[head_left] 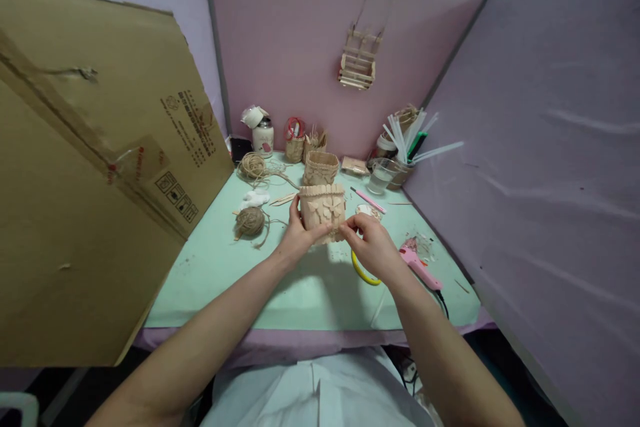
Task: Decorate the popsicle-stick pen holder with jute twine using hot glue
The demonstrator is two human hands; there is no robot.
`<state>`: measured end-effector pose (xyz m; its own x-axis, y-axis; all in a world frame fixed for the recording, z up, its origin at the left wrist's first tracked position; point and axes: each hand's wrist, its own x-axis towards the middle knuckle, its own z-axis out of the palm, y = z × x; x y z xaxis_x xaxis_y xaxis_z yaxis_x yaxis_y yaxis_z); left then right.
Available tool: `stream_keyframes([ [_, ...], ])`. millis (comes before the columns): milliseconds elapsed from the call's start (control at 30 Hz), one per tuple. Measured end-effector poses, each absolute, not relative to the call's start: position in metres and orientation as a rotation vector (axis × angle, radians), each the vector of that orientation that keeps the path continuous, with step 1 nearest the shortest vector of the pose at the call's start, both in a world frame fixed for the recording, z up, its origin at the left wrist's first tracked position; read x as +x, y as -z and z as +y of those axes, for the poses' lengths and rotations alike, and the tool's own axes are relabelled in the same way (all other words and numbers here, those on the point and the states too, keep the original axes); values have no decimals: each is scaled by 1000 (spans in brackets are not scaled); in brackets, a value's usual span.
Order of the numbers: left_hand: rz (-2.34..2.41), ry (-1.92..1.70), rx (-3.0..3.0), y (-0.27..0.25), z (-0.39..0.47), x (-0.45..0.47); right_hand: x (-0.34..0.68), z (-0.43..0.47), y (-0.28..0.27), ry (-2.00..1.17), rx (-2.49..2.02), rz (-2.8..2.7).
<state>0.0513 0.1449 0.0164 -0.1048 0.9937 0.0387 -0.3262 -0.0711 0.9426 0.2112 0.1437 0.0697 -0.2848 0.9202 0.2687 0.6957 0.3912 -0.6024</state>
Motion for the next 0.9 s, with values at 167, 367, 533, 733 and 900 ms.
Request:
stream_keyframes([
  [167,1010,-1445,960,-21,143,52,210,143,-74,-492,-1454,-2064],
  [367,1000,-1445,952,-22,142,53,209,141,-76,-407,-1456,-2073],
  [533,1014,-1431,943,-24,142,53,210,142,-73,-402,-1439,-2085],
  [733,976,-1419,924,-18,145,51,209,138,-67,-339,-1290,-2105],
  [900,949,-1425,900,-14,147,50,203,130,-60,-215,-1165,-2059],
])
